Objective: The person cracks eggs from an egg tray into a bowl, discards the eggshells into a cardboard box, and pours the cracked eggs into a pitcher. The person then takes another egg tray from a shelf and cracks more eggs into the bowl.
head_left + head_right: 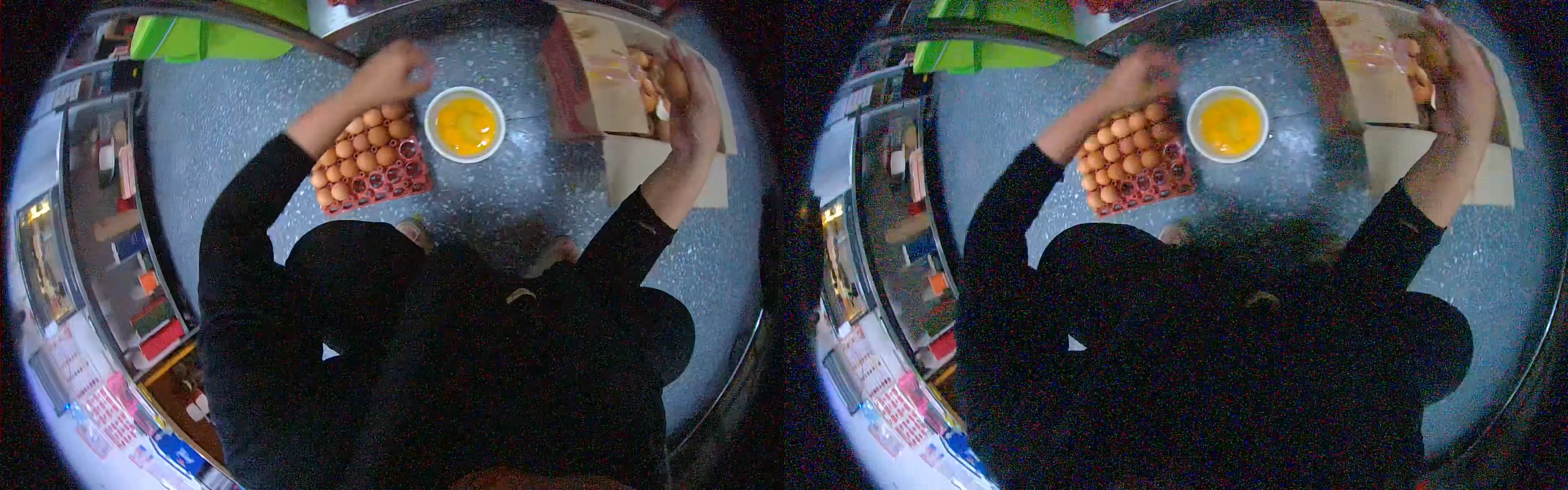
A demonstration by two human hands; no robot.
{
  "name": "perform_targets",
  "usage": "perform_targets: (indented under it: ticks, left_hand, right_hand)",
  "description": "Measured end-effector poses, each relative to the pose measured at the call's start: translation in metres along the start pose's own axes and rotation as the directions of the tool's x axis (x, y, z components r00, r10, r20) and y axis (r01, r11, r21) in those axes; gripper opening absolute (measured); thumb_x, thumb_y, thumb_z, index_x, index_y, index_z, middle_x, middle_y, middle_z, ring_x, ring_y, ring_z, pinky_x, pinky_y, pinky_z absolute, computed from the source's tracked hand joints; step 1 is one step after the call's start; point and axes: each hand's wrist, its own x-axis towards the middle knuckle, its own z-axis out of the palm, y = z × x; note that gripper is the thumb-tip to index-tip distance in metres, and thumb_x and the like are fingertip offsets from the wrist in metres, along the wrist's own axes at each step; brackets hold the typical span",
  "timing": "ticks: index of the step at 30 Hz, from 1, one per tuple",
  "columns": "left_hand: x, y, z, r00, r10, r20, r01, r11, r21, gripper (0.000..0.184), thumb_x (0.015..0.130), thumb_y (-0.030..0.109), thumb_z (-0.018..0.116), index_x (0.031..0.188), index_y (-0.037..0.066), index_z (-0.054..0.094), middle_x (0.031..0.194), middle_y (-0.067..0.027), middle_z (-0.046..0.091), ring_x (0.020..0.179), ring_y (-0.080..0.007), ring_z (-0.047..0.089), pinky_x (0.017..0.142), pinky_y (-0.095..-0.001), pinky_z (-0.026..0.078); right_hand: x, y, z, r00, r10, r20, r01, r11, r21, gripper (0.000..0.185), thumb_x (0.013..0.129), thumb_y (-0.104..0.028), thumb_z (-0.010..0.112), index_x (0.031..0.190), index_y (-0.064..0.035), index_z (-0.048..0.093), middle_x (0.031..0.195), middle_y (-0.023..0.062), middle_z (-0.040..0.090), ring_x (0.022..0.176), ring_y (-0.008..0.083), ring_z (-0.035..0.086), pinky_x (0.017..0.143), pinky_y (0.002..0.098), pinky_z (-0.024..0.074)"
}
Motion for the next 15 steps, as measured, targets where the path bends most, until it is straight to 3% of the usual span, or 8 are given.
perform_targets:
  ticks: [2,3,8,10,11,13,14,15]
  left_hand:
    - [-0.072,-0.008,0.021,0.923,-0.315,0.218,0.328,0.944,-0.025,0.026,0.068,0.023,0.058,0.088,0.006,0.056,0.09,-0.0145,0.056,0.074,-0.0295,0.056,0.064,-0.0378,0.046]
    - [-0.102,-0.009,0.029,0.864,-0.414,0.287,0.436,0.9,-0.013,0.028,0.068,0.024,0.059,0.09,0.006,0.056,0.09,-0.015,0.056,0.073,-0.0297,0.057,0.062,-0.0379,0.047]
    - [-0.202,0.004,0.055,0.789,-0.547,0.281,0.463,0.829,0.314,0.034,0.068,0.025,0.061,0.089,0.0,0.054,0.084,-0.0187,0.056,0.075,-0.0306,0.058,0.058,-0.0376,0.047]
    - [-0.229,0.007,0.065,0.499,-0.772,0.393,0.67,0.632,0.39,0.042,0.067,0.03,0.064,0.088,-0.004,0.052,0.081,-0.0186,0.057,0.073,-0.0318,0.058,0.059,-0.0406,0.047]
    - [-0.245,0.014,0.076,0.494,-0.847,0.199,0.791,0.532,0.301,0.047,0.068,0.035,0.063,0.087,-0.006,0.051,0.079,-0.0195,0.056,0.071,-0.0344,0.058,0.061,-0.0427,0.047]
    - [-0.262,0.02,0.091,0.395,-0.907,0.148,0.862,0.421,0.283,0.044,0.069,0.035,0.061,0.085,-0.005,0.05,0.079,-0.0196,0.056,0.071,-0.0358,0.058,0.062,-0.0431,0.047]
    - [-0.267,0.018,0.101,0.297,-0.949,0.106,0.915,0.314,0.252,0.042,0.071,0.035,0.059,0.083,-0.005,0.05,0.079,-0.0198,0.055,0.072,-0.0372,0.057,0.063,-0.0435,0.047]
    - [-0.272,0.017,0.111,0.227,-0.972,0.067,0.957,0.235,0.168,0.037,0.074,0.032,0.054,0.085,-0.004,0.048,0.085,-0.0211,0.055,0.078,-0.0383,0.056,0.066,-0.0435,0.047]
  right_hand:
    - [-0.008,0.017,0.027,0.985,0.155,0.076,-0.161,0.984,0.078,0.033,0.08,-0.019,0.054,0.106,0.0006,0.052,0.105,0.0082,0.055,0.094,0.0153,0.051,0.08,0.0262,0.0385]
    - [-0.002,0.03,0.031,0.982,0.125,0.145,-0.125,0.992,-0.01,0.034,0.079,-0.022,0.055,0.106,-0.0009,0.053,0.105,0.0073,0.055,0.094,0.0145,0.051,0.079,0.0248,0.038]
    - [-0.016,0.053,0.08,0.959,0.164,0.231,-0.147,0.985,-0.088,0.035,0.079,-0.024,0.054,0.107,-0.0017,0.053,0.106,0.0061,0.055,0.098,0.0147,0.049,0.081,0.0259,0.0367]
    - [-0.017,0.059,0.09,0.949,0.191,0.25,-0.155,0.975,-0.158,0.033,0.079,-0.024,0.054,0.103,-0.0008,0.056,0.105,0.0066,0.055,0.098,0.015,0.049,0.084,0.0266,0.0356]
    - [-0.021,0.057,0.097,0.947,0.191,0.259,-0.153,0.975,-0.159,0.033,0.079,-0.024,0.054,0.103,-0.0008,0.056,0.105,0.0066,0.055,0.098,0.015,0.049,0.084,0.0266,0.0356]
    - [-0.032,0.051,0.111,0.965,0.029,0.261,0.079,0.916,-0.393,0.025,0.078,-0.017,0.055,0.099,-0.0021,0.058,0.097,0.005,0.059,0.09,0.013,0.053,0.08,0.0229,0.0397]
    - [-0.031,0.054,0.117,0.965,0.02,0.262,0.089,0.913,-0.398,0.025,0.078,-0.017,0.055,0.099,-0.0021,0.058,0.097,0.005,0.059,0.09,0.013,0.053,0.08,0.0229,0.0397]
    - [-0.031,0.061,0.118,0.961,0.116,0.25,-0.055,0.969,-0.24,0.025,0.077,-0.018,0.057,0.097,-0.0027,0.06,0.093,0.0042,0.06,0.085,0.0122,0.054,0.077,0.0222,0.0403]
